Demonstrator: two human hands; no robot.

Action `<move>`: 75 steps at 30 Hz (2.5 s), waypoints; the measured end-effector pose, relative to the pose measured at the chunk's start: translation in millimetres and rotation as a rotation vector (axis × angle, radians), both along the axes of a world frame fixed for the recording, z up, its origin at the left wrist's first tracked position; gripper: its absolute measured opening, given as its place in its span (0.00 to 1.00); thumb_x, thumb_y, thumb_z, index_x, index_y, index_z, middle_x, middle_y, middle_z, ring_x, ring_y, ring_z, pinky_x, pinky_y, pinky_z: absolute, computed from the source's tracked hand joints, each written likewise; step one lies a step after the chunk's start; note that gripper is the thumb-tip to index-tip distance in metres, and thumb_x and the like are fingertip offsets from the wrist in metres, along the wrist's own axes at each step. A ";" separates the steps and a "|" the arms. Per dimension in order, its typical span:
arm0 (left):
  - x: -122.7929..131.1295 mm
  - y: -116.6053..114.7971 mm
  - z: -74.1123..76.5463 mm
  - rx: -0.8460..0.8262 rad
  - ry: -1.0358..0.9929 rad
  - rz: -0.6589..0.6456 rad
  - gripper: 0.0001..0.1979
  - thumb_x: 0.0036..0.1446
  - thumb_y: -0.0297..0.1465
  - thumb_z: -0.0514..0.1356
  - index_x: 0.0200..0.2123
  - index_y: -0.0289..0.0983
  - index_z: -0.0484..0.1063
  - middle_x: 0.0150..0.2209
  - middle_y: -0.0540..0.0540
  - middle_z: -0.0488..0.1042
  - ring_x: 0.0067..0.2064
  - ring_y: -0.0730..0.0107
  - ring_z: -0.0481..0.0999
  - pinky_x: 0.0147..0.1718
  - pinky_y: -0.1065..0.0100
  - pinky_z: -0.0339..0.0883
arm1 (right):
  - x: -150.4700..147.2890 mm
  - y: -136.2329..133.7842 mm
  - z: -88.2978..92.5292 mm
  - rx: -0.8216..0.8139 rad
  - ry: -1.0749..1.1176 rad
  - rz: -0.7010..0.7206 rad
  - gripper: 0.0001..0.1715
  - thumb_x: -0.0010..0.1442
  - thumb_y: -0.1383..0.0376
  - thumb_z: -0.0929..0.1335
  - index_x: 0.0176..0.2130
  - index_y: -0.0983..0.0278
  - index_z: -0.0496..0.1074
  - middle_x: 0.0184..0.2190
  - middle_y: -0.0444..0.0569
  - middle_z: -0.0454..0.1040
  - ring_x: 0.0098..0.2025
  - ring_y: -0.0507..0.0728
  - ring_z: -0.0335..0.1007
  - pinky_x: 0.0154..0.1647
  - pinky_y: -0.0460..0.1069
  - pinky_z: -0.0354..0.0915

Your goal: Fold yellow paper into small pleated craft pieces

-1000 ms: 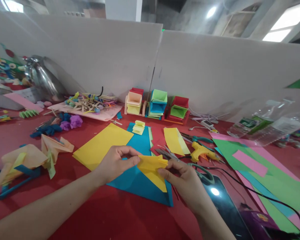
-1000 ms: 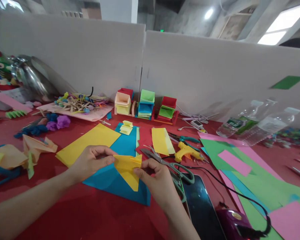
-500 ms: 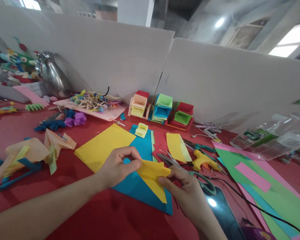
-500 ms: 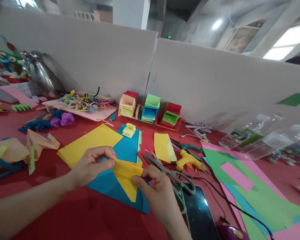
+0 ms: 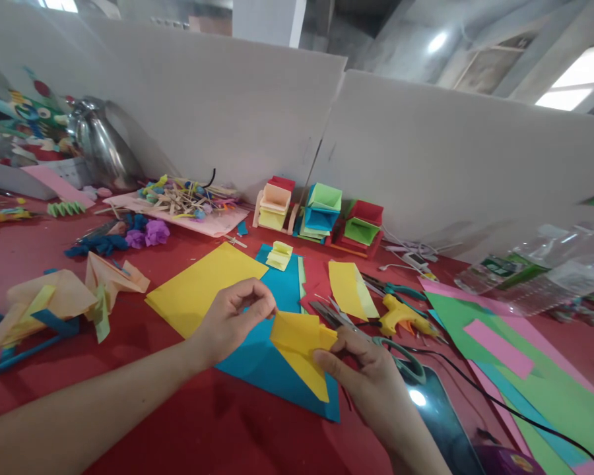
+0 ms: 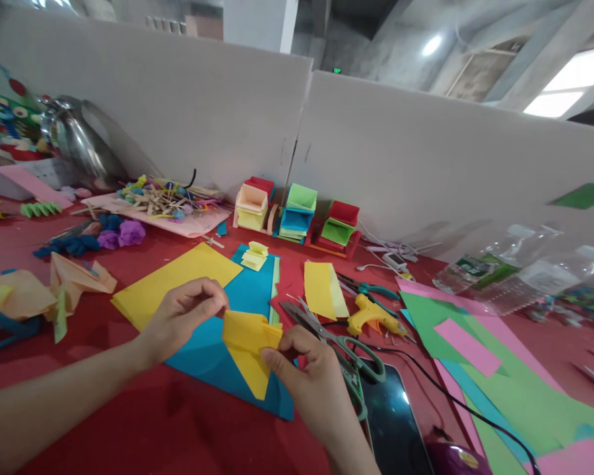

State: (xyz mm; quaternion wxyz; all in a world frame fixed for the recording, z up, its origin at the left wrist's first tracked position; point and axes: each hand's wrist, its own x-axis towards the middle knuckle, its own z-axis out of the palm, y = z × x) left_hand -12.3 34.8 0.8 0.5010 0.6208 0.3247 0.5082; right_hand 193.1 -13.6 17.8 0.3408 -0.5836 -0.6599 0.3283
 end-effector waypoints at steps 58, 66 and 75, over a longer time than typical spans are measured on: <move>-16.8 17.8 2.0 -0.243 0.536 -0.447 0.13 0.47 0.40 0.61 0.24 0.35 0.75 0.20 0.52 0.68 0.24 0.76 0.62 0.22 0.75 0.52 | -6.6 -7.9 8.5 -0.248 0.076 0.111 0.13 0.50 0.63 0.67 0.19 0.64 0.62 0.19 0.40 0.60 0.24 0.48 0.54 0.24 0.44 0.53; -12.1 16.5 -2.6 -0.171 0.613 -0.385 0.12 0.48 0.38 0.60 0.25 0.35 0.75 0.22 0.51 0.69 0.25 0.75 0.64 0.24 0.74 0.55 | -2.5 -2.8 0.2 -0.206 0.068 0.111 0.11 0.46 0.62 0.71 0.31 0.63 0.70 0.31 0.44 0.70 0.35 0.53 0.65 0.36 0.46 0.61; 7.6 -10.3 5.0 -0.007 0.706 -0.283 0.10 0.49 0.33 0.58 0.22 0.36 0.75 0.22 0.51 0.68 0.26 0.75 0.66 0.26 0.75 0.56 | -20.7 -5.2 -13.7 -0.415 0.292 0.050 0.13 0.45 0.60 0.72 0.24 0.67 0.67 0.19 0.41 0.66 0.21 0.47 0.61 0.20 0.42 0.56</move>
